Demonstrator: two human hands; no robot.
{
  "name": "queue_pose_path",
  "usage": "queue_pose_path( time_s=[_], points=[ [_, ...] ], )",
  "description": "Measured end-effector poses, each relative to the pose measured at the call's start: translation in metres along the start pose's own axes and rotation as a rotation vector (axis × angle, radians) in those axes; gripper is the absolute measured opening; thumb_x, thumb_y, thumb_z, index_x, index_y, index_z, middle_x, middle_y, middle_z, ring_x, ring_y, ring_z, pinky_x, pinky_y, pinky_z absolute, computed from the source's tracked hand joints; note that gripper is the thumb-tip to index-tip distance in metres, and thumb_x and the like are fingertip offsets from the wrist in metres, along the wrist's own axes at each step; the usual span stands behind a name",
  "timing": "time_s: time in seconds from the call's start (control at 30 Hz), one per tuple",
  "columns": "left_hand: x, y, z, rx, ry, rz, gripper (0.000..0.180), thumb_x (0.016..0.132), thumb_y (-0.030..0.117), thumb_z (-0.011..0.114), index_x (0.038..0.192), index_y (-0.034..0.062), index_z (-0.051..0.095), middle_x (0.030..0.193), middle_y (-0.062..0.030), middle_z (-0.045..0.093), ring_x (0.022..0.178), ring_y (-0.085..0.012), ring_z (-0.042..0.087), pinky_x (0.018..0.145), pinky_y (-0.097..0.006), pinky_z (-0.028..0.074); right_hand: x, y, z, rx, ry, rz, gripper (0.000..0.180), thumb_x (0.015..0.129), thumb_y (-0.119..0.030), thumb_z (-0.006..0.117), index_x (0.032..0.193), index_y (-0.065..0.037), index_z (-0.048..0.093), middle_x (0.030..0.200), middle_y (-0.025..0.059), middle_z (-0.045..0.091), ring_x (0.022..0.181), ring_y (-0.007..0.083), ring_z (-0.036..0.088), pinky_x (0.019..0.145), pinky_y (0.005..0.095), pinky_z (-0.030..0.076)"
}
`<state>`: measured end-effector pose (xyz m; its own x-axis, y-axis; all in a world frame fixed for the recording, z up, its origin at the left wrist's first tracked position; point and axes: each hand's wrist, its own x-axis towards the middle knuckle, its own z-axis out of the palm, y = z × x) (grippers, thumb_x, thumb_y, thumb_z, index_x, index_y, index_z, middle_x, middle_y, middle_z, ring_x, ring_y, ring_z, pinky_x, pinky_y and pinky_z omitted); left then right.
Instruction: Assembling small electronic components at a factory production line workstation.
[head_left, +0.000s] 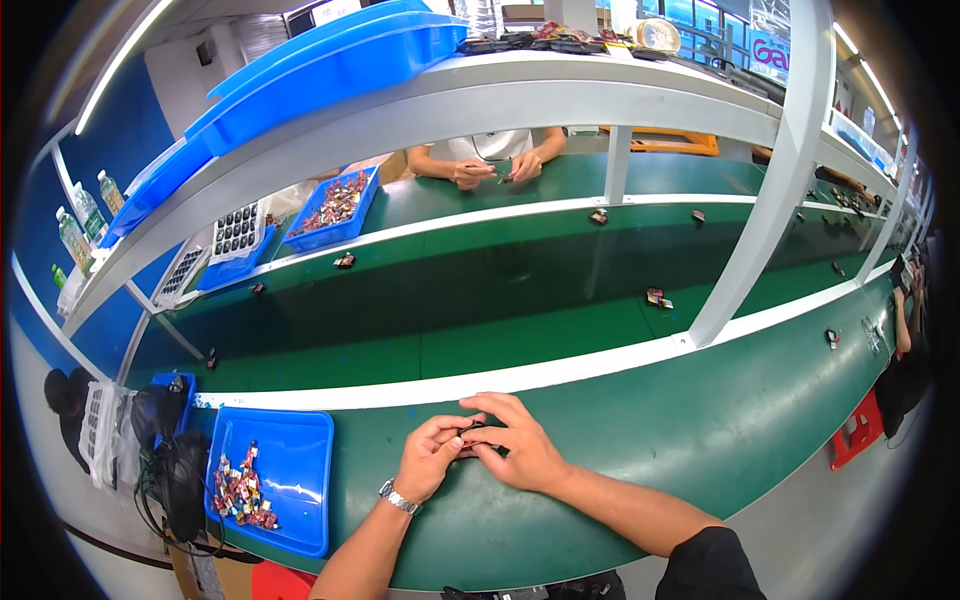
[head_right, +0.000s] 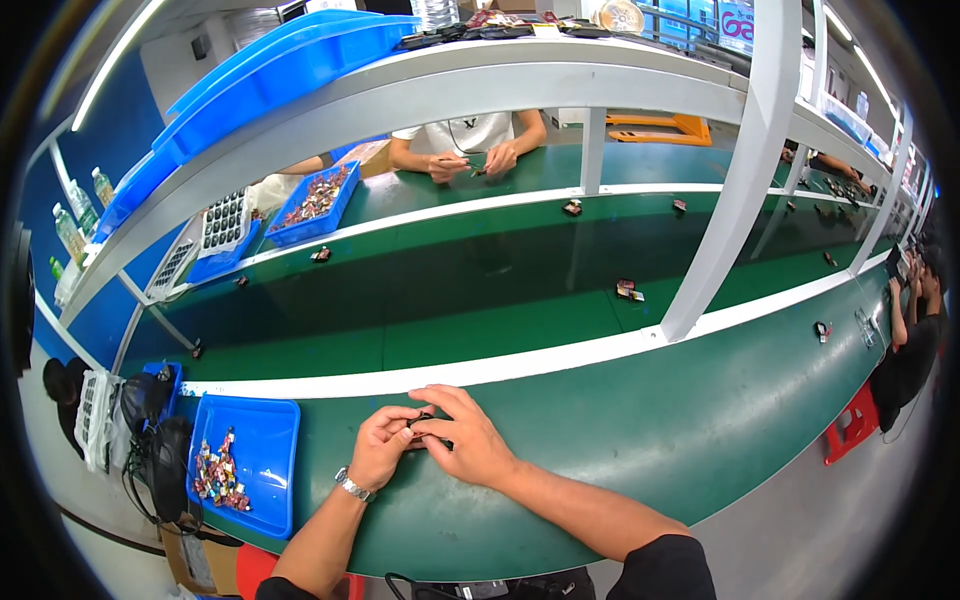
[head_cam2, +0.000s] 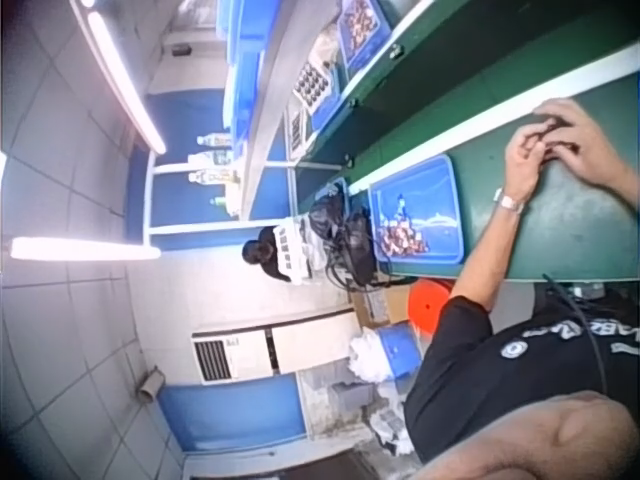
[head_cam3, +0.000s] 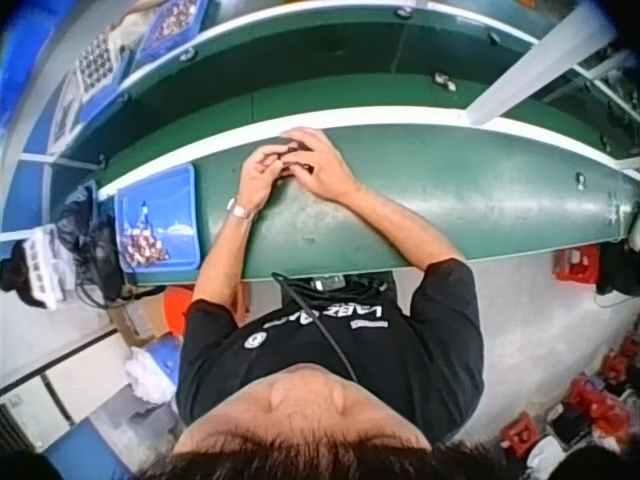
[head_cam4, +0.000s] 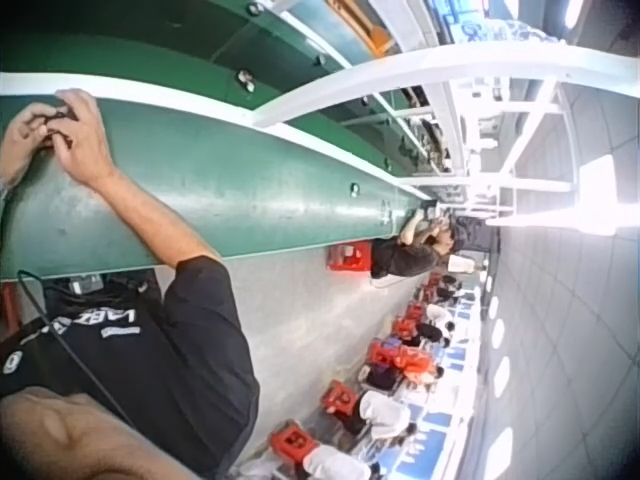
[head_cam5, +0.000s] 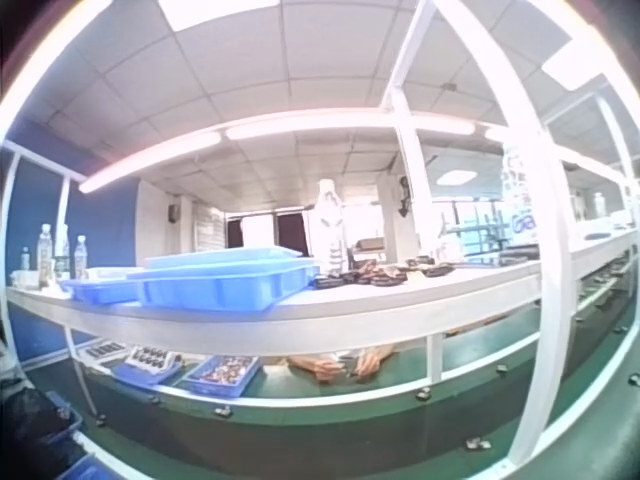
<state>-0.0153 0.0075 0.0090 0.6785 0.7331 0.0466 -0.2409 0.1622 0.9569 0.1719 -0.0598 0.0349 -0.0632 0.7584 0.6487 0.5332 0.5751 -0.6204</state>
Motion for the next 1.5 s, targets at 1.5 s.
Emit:
queue_pose_path(
  time_s=[1.5],
  points=[
    [0.004, 0.002, 0.009, -0.021, 0.077, -0.088, 0.030, 0.101, -0.001, 0.048, 0.131, -0.0007, 0.051, 0.126, -0.0135, 0.063, 0.108, -0.0199, 0.066, 0.093, -0.035, 0.058, 0.000, -0.004, 0.006, -0.478, 0.098, -0.155, 0.021, 0.072, -0.006, 0.077, 0.093, -0.005, 0.071, 0.100, 0.0070, 0.065, 0.091, 0.0245, 0.063, 0.075, 0.0351, 0.054]
  ],
)
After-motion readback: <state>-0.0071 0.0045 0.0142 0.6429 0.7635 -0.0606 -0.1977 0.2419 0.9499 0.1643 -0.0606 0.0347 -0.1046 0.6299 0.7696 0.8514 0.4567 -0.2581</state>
